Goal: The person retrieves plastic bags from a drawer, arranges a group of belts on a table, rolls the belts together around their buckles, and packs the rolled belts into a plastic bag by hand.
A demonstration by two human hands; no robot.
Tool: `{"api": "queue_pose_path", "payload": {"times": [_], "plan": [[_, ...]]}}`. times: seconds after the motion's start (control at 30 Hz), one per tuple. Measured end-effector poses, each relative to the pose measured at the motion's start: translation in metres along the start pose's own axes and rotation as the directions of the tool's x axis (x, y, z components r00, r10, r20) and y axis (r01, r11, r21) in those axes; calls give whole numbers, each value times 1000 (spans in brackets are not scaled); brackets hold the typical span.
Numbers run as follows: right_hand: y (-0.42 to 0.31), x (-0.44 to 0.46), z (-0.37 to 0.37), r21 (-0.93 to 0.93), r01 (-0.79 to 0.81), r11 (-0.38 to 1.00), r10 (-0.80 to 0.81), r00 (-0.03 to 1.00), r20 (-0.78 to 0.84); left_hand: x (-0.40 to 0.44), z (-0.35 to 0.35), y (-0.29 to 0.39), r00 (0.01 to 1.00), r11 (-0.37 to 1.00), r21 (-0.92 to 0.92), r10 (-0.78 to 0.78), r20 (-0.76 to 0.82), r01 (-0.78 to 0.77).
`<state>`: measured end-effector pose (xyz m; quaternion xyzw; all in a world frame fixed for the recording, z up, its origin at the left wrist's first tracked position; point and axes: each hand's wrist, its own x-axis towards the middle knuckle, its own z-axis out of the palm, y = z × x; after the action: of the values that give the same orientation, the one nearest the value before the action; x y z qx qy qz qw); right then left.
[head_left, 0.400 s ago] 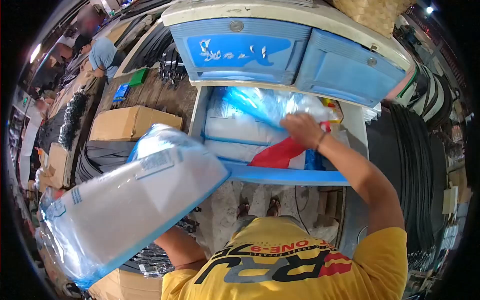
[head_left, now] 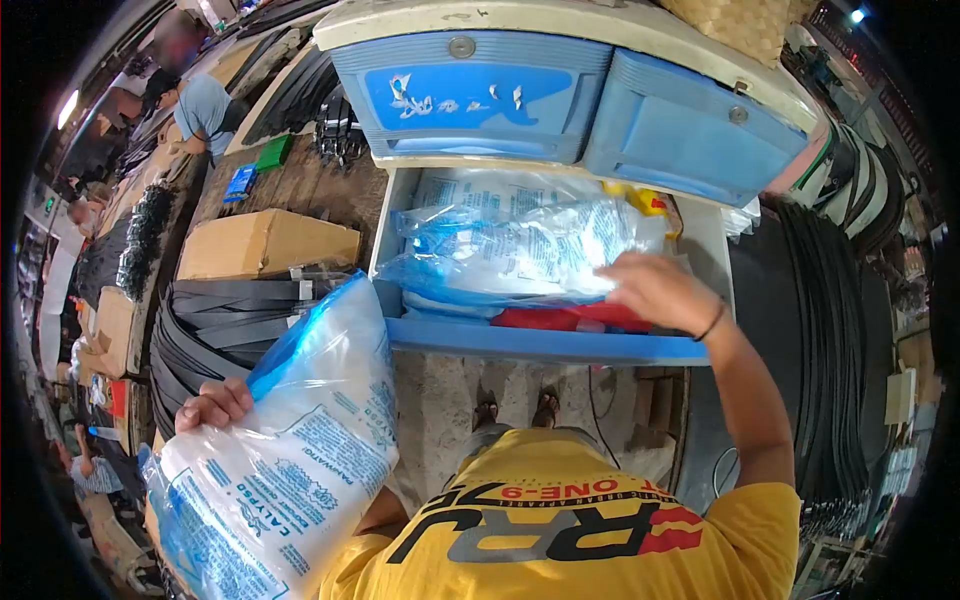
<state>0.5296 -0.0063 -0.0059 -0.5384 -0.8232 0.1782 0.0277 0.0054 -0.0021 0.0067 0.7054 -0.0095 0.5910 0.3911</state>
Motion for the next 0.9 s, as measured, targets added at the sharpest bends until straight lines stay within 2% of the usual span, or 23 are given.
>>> {"api": "queue_pose_path", "payload": {"times": [0.03, 0.1, 0.13, 0.17, 0.23, 0.27, 0.3, 0.33, 0.37, 0.4, 0.43, 0.53, 0.57, 0.6, 0.63, 0.67, 0.7, 0.73, 0.77, 0.8, 0.83, 0.87, 0.9], "plan": [[-1, -5, -10, 80, -17, 997, 35, 974, -223, 7, 5, -2, 1000, 1000, -3, -2, -2, 2], [3, -6, -21, -118, -7, 993, -39, 924, -381, 18, 14, -2, 999, 965, -258, -33, 33, 41], [6, 0, -19, -181, -16, 983, -47, 939, -342, 22, 13, -2, 997, 923, -376, -65, 42, 76], [13, 7, -8, -176, -24, 984, -38, 938, -345, 28, 19, 1, 996, 921, -381, -67, 50, 81], [33, 28, 26, -267, -40, 963, -63, 929, -366, 48, 45, 7, 947, 778, -548, -304, 101, 308], [42, 35, 36, -185, -93, 978, 45, 967, -249, 56, 58, 2, 928, 690, -625, -322, 186, 365], [49, 41, 43, -103, -156, 982, 143, 983, -118, 57, 69, -3, 925, 684, -625, -325, 198, 375], [58, 48, 45, -13, -199, 980, 197, 977, -81, 56, 80, -11, 873, 611, -638, -432, 227, 469], [61, 45, 42, -5, -210, 978, 209, 974, -83, 53, 91, -21, 807, 526, -646, -531, 258, 553], [63, 38, 31, -64, -110, 992, 93, 968, -233, 44, 98, -35, 805, 519, -648, -531, 266, 557], [63, 29, 20, -136, -17, 991, -34, 930, -365, 31, 108, -47, 754, 566, -531, -608, 249, 631], [50, -23, -45, -41, -44, 998, 19, 877, -480, -6, 141, -77, 600, 589, -116, -789, 130, 800], [53, -39, -56, -104, 23, 994, -81, 801, -594, -16, 153, -85, 551, 554, 30, -831, 71, 832], [50, -62, -75, -58, -56, 997, 11, 807, -590, -20, 166, -88, 509, 501, 175, -861, 3, 847], [53, -83, -84, -54, -49, 997, 0, 743, -670, -21, 181, -92, 473, 430, 314, -878, -72, 847], [60, -105, -92, -111, -93, 989, -17, 690, -724, -13, 195, -103, 387, 372, 384, -921, 41, 845], [60, -127, -97, -152, -344, 926, 110, 635, -765, -5, 211, -115, 289, 323, 457, -946, 145, 829], [65, -150, -99, -36, -223, 974, 91, 532, -842, -8, 224, -126, 266, 324, 539, -946, 184, 778], [65, -173, -98, 80, -391, 917, 251, 408, -878, -16, 235, -140, 239, 326, 614, -945, 222, 719], [43, -186, -100, 380, -531, 757, 544, 189, -818, -26, 242, -153, 243, 335, 619, -942, 231, 711], [44, -211, -93, 400, -590, 701, 530, 55, -846, -39, 247, -165, 336, 378, 582, -924, 184, 720], [38, -230, -86, 298, -743, 600, 393, -51, -918, -49, 250, -175, 427, 425, 543, -895, 131, 724], [36, -259, -73, 426, -557, 713, 443, -113, -889, -56, 251, -182, 436, 440, 539, -888, 143, 718]]}}
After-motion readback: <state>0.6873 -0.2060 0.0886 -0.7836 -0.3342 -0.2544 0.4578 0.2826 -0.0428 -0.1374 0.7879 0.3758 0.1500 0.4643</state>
